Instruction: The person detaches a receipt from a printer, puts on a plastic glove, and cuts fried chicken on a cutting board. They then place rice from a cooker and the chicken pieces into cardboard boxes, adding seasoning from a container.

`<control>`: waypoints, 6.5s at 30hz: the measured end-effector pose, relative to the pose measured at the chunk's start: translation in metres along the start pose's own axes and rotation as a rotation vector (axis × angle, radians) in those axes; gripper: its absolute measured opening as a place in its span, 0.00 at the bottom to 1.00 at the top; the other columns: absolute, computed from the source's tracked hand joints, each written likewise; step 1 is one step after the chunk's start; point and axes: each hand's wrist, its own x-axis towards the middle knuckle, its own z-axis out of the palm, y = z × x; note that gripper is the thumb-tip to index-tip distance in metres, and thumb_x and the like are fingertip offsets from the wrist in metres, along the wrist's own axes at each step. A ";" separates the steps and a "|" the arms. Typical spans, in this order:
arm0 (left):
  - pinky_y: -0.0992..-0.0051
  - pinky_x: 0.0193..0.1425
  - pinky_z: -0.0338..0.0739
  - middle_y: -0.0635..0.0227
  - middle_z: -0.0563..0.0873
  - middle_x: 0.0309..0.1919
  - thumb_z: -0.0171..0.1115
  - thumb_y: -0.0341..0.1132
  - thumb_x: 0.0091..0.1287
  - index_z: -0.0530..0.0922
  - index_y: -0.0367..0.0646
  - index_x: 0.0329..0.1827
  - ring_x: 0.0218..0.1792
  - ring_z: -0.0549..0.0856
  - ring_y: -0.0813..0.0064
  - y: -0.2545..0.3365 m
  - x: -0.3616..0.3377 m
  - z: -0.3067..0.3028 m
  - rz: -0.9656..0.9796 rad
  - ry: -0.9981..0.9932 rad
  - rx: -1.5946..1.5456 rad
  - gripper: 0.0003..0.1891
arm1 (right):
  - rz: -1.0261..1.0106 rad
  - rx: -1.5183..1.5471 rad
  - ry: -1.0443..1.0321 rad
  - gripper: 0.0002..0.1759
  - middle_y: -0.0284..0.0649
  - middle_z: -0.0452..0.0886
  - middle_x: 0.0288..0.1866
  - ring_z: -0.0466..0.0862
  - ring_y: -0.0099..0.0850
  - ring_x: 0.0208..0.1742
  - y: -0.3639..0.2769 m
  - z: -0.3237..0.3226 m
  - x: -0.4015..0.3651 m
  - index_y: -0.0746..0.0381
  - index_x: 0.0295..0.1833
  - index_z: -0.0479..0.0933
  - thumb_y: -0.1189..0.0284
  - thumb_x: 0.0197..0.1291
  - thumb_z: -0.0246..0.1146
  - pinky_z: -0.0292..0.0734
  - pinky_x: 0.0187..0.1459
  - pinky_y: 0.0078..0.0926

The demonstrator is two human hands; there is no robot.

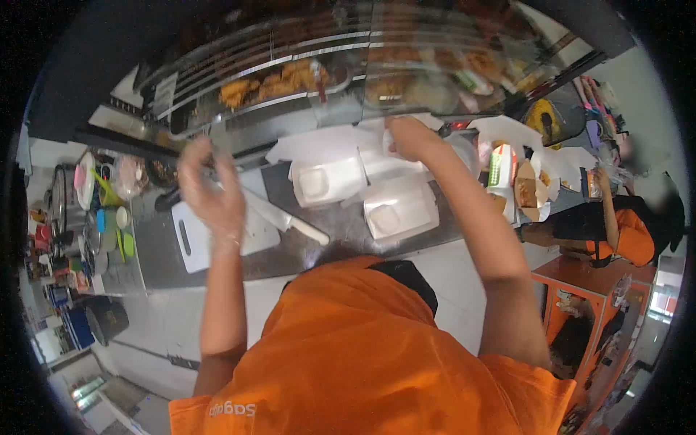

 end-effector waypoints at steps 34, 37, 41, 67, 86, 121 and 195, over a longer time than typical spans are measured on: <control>0.57 0.65 0.79 0.51 0.81 0.66 0.70 0.40 0.71 0.75 0.42 0.72 0.64 0.83 0.57 -0.021 0.263 0.116 0.073 -0.654 0.687 0.28 | -0.282 0.717 0.247 0.25 0.52 0.86 0.56 0.87 0.51 0.52 -0.073 0.020 -0.201 0.64 0.66 0.78 0.67 0.67 0.70 0.82 0.53 0.42; 0.57 0.66 0.79 0.51 0.81 0.67 0.70 0.39 0.70 0.74 0.42 0.74 0.65 0.83 0.58 -0.027 0.255 0.108 0.078 -0.628 0.689 0.30 | -0.350 0.748 0.138 0.23 0.48 0.87 0.58 0.86 0.48 0.59 -0.102 0.028 -0.191 0.61 0.67 0.78 0.68 0.68 0.69 0.81 0.59 0.40; 0.58 0.66 0.79 0.51 0.79 0.70 0.71 0.39 0.70 0.72 0.42 0.76 0.66 0.82 0.60 -0.043 0.236 0.083 0.108 -0.538 0.691 0.32 | -0.407 0.621 0.085 0.19 0.48 0.86 0.51 0.86 0.49 0.54 -0.139 0.075 -0.152 0.63 0.62 0.79 0.67 0.69 0.66 0.81 0.55 0.45; 0.75 0.42 0.81 0.68 0.87 0.43 0.66 0.32 0.76 0.76 0.44 0.63 0.40 0.88 0.74 -0.301 -0.213 -0.292 -1.621 -0.267 -0.753 0.16 | -0.047 0.710 -0.001 0.19 0.64 0.85 0.50 0.85 0.61 0.54 -0.373 0.254 -0.083 0.65 0.59 0.75 0.64 0.70 0.64 0.79 0.54 0.54; 0.69 0.50 0.83 0.54 0.88 0.44 0.69 0.28 0.68 0.72 0.36 0.66 0.49 0.88 0.72 -0.295 -0.223 -0.180 -0.965 -0.946 -0.602 0.25 | 0.071 0.273 0.137 0.12 0.65 0.85 0.36 0.86 0.66 0.41 -0.421 0.238 -0.052 0.61 0.59 0.66 0.66 0.79 0.50 0.81 0.43 0.64; 0.52 0.58 0.80 0.47 0.85 0.48 0.66 0.24 0.62 0.84 0.38 0.52 0.51 0.84 0.42 -0.280 -0.230 -0.176 -0.506 -0.749 -0.196 0.14 | 0.084 0.050 -0.163 0.13 0.68 0.86 0.43 0.88 0.65 0.48 -0.487 0.204 -0.004 0.69 0.59 0.64 0.73 0.76 0.47 0.84 0.49 0.59; 0.53 0.52 0.80 0.51 0.87 0.42 0.70 0.27 0.52 0.82 0.41 0.47 0.45 0.85 0.44 -0.146 -0.132 -0.002 -0.049 -1.127 -0.346 0.18 | 0.789 0.668 0.391 0.19 0.54 0.89 0.39 0.89 0.56 0.44 -0.176 0.303 -0.275 0.63 0.52 0.80 0.60 0.67 0.69 0.83 0.49 0.49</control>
